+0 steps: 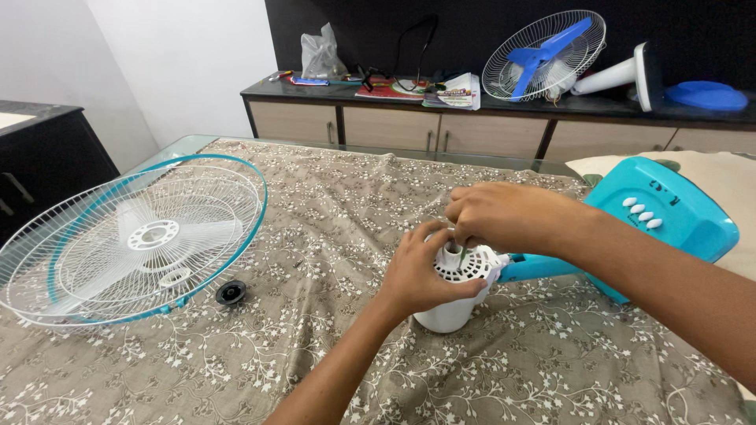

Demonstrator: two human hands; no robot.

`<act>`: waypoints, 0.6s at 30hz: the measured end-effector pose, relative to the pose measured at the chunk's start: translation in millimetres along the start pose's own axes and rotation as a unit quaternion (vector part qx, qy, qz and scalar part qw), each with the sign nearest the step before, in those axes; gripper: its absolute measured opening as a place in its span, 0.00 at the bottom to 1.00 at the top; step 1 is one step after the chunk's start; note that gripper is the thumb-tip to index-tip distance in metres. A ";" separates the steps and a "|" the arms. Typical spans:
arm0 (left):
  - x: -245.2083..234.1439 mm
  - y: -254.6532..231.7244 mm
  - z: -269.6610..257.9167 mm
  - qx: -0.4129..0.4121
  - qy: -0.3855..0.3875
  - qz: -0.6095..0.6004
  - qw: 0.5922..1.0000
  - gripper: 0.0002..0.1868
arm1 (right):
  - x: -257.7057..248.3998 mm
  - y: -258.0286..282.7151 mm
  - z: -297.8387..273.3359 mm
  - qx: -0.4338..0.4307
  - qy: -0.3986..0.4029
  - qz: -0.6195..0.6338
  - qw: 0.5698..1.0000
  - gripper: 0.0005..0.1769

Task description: The person uses a screwdriver to loosen and remove screws from the rear motor housing of a disassembled electric fan. They repeatedly adjust the fan motor housing and manipulate the screwdriver to access the fasteners.

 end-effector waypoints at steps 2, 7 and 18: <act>1.2 1.1 0.0 -0.007 0.008 0.008 1.000 0.44 | 0.7 1.8 -0.8 -0.005 0.005 -0.017 1.000 0.13; -0.6 -1.1 -2.0 0.020 -0.010 0.008 1.000 0.46 | 2.5 -3.4 -6.7 0.003 -0.004 0.017 1.000 0.17; 0.7 -1.6 -2.1 -0.016 0.006 0.009 1.000 0.46 | 1.7 12.5 -13.8 -0.048 -0.074 -0.041 0.995 0.14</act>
Point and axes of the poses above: each hand's wrist, its own z-axis towards the middle knuckle, its own x-axis out of the palm, y = z × x, the point moved 6 cm from there along z, towards the middle knuckle, and after that the axes turned 14 degrees about -z, right-handed, at the moved point
